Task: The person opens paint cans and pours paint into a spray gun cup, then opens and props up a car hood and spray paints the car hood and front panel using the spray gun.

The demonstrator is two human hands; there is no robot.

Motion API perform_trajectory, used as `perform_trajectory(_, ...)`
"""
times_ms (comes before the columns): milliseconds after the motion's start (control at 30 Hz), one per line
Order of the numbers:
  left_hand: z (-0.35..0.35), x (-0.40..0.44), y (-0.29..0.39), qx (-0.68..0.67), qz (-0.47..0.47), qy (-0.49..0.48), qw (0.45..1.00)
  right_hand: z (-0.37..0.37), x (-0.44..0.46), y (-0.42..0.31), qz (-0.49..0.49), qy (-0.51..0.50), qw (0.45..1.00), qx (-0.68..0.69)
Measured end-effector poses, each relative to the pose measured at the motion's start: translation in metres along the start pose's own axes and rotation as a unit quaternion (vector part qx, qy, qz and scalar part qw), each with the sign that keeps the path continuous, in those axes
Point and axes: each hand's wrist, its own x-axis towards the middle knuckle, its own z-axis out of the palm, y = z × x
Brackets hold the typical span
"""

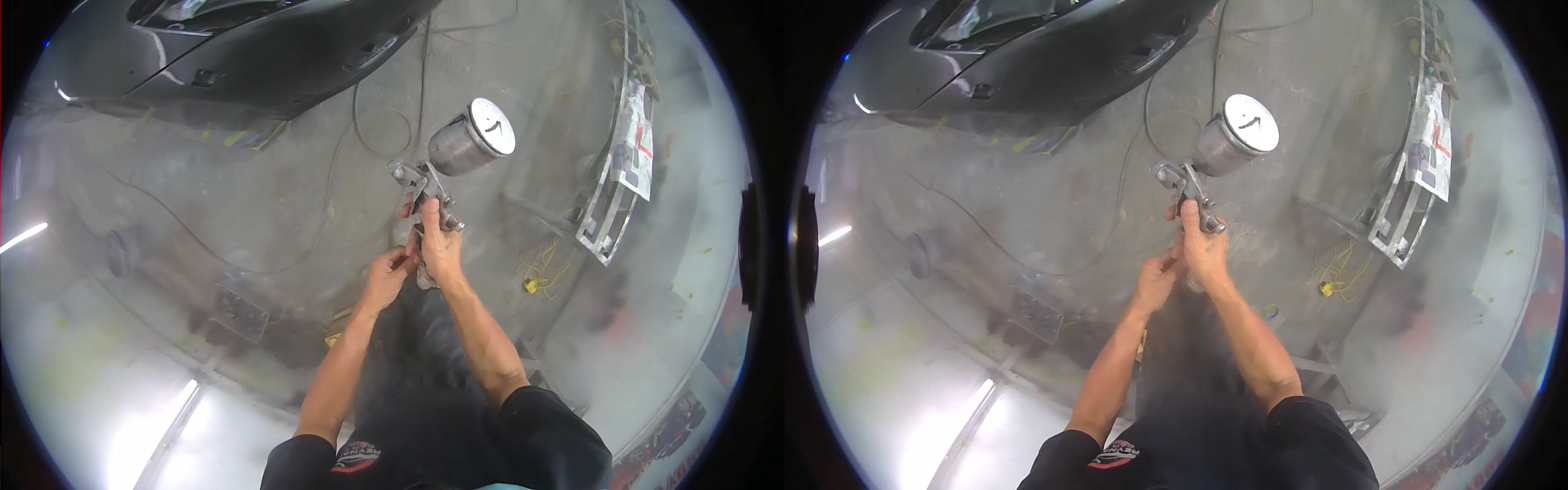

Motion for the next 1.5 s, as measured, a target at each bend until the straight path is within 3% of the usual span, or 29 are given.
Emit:
perform_trajectory(367,0.012,0.056,0.027,0.021,-0.039,-0.054,0.998,-0.013,0.056,0.006,-0.007,0.081,0.996,0.025)
perform_trajectory(467,0.006,0.063,0.029,0.032,-0.099,-0.077,0.992,-0.011,0.062,0.009,-0.032,0.099,0.994,0.030)
perform_trajectory(567,0.000,0.054,0.035,-0.095,-0.092,0.000,0.991,0.003,0.065,0.018,-0.014,0.094,0.995,0.021)
perform_trajectory(600,-0.011,0.043,0.032,-0.068,-0.085,0.014,0.994,0.014,0.062,0.023,-0.010,0.092,0.996,0.009)
perform_trajectory(667,-0.044,0.019,0.024,-0.012,-0.062,0.047,0.997,0.046,0.049,0.019,0.034,0.049,0.997,0.051)
perform_trajectory(733,-0.097,-0.009,-0.031,0.022,-0.095,0.051,0.994,0.086,0.031,0.018,0.080,-0.009,0.995,0.056)
perform_trajectory(800,-0.123,-0.042,-0.042,0.078,-0.130,0.091,0.984,0.114,0.020,0.015,0.061,-0.074,0.994,0.054)
perform_trajectory(867,-0.142,-0.071,-0.039,0.115,-0.147,0.061,0.981,0.129,0.018,0.024,0.041,-0.133,0.989,0.059)
perform_trajectory(1000,-0.169,-0.114,-0.033,0.207,-0.241,0.025,0.948,0.119,0.032,0.034,0.077,-0.002,0.994,0.078)
perform_trajectory(1067,-0.180,-0.129,-0.042,0.221,-0.239,0.009,0.945,0.086,0.041,0.030,0.084,0.103,0.990,0.042)
perform_trajectory(1200,-0.196,-0.145,-0.055,0.249,-0.249,-0.017,0.936,0.033,0.040,0.009,-0.033,0.245,0.967,0.066)
perform_trajectory(1300,-0.205,-0.147,-0.053,0.282,-0.236,-0.035,0.929,0.042,0.027,-0.008,-0.040,0.271,0.961,0.047)
perform_trajectory(1400,-0.212,-0.143,-0.046,0.290,-0.233,-0.031,0.928,0.089,0.015,-0.010,-0.032,0.217,0.975,0.028)
perform_trajectory(1500,-0.219,-0.143,-0.038,0.235,-0.219,0.000,0.947,0.150,0.001,-0.004,-0.018,0.102,0.994,0.024)
